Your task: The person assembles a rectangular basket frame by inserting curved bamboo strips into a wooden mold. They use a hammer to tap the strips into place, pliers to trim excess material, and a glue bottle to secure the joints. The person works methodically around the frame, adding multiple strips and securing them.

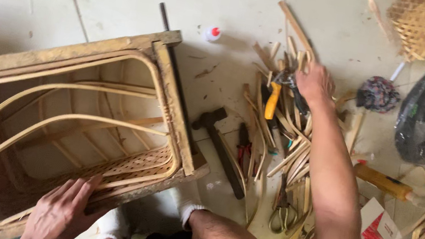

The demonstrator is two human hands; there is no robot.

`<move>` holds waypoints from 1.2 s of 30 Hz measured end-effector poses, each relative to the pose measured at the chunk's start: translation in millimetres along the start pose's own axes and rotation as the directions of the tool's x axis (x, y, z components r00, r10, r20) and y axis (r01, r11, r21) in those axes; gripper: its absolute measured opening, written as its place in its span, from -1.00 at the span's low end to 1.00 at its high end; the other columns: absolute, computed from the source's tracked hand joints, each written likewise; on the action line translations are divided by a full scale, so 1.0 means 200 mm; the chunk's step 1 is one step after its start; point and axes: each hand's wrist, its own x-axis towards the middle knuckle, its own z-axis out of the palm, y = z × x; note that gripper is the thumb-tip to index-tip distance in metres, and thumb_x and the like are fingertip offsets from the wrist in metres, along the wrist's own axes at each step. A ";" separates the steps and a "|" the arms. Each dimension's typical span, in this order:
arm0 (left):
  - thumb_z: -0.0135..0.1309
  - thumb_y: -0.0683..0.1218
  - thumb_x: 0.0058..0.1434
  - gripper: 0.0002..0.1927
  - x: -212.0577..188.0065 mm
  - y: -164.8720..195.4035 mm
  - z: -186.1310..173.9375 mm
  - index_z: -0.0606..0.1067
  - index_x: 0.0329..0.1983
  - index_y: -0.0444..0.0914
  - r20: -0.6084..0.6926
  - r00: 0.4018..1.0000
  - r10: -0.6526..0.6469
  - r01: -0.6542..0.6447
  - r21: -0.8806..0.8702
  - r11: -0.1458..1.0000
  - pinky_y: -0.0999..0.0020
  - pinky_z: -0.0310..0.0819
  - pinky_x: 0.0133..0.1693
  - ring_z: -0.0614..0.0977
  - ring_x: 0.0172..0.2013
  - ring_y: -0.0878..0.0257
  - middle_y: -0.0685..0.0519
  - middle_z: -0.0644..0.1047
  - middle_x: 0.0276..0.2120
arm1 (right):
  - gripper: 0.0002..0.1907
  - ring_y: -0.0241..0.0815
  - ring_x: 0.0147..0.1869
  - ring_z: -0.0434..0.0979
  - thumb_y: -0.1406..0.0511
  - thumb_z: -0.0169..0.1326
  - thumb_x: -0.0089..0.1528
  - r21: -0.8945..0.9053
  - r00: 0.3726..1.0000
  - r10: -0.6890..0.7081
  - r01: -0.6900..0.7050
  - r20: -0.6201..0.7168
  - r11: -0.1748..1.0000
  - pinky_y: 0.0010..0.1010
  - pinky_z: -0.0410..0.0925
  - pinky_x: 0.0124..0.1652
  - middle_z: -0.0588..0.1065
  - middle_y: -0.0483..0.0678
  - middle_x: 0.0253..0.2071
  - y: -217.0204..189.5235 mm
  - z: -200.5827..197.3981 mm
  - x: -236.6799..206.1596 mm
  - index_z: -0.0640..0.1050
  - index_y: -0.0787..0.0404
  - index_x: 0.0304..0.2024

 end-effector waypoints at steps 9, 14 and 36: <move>0.14 -0.08 -0.04 -0.18 0.00 0.04 -0.02 0.30 0.38 -0.28 -0.181 0.981 0.073 -0.082 -0.043 0.996 0.29 0.59 -0.08 0.67 -0.17 0.14 -0.02 0.59 -0.15 | -0.55 -0.05 -0.13 0.67 -0.03 0.04 0.36 0.120 0.930 0.027 -0.076 0.367 0.990 -0.10 0.47 0.01 0.69 0.04 -0.16 0.53 0.12 -0.18 0.68 0.16 -0.05; 0.21 0.08 0.01 -0.23 0.00 0.07 -0.04 0.36 0.31 -0.24 -0.165 0.986 0.007 -0.026 -0.112 0.993 0.24 0.58 -0.19 0.64 -0.27 0.13 0.01 0.56 -0.30 | -0.70 -0.14 -0.13 0.68 0.14 0.06 0.37 0.465 0.965 0.029 -0.152 0.261 0.872 -0.22 0.51 -0.05 0.64 0.05 -0.14 0.53 -0.04 -0.36 0.60 0.19 -0.02; 0.23 0.08 0.02 -0.39 0.04 0.13 -0.18 0.45 0.15 -0.20 -0.121 0.990 -0.068 0.044 -0.196 0.980 0.24 0.56 -0.26 0.62 -0.31 0.15 0.06 0.53 -0.39 | -0.53 0.02 0.16 0.58 -0.02 0.17 0.31 0.377 0.990 0.134 -0.136 0.031 0.916 -0.16 0.36 0.16 0.55 0.08 0.12 0.42 0.16 -0.22 0.53 0.05 0.16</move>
